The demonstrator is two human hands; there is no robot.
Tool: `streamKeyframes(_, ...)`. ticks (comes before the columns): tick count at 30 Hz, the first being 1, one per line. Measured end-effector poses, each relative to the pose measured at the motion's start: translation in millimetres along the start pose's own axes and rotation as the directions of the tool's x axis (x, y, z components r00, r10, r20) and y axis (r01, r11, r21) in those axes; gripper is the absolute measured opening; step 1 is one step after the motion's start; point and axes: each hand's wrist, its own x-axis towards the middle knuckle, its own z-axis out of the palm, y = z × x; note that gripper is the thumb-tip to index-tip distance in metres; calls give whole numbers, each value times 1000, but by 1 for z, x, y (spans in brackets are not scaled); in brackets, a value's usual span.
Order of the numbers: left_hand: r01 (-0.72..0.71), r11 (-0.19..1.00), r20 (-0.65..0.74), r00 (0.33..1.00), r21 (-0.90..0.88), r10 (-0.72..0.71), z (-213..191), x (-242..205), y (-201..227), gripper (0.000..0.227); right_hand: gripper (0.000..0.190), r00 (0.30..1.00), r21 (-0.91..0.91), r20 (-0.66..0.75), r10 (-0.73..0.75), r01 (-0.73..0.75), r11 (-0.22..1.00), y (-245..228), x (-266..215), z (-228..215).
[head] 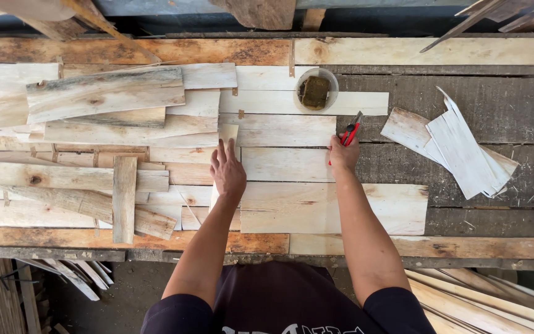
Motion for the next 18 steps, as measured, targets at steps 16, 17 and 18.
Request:
streamKeyframes(16,-500,855,47,865,140,499,30,54,40,57,24,997,-48,11,77,-76,996,-15,0,-5)
streamKeyframes(17,-535,830,47,844,159,535,30,56,40,55,24,997,-22,20,81,-80,997,-10,3,-5)
streamKeyframes(18,-567,804,46,821,180,568,31,58,39,54,24,996,3,31,85,-85,996,-6,6,-5)
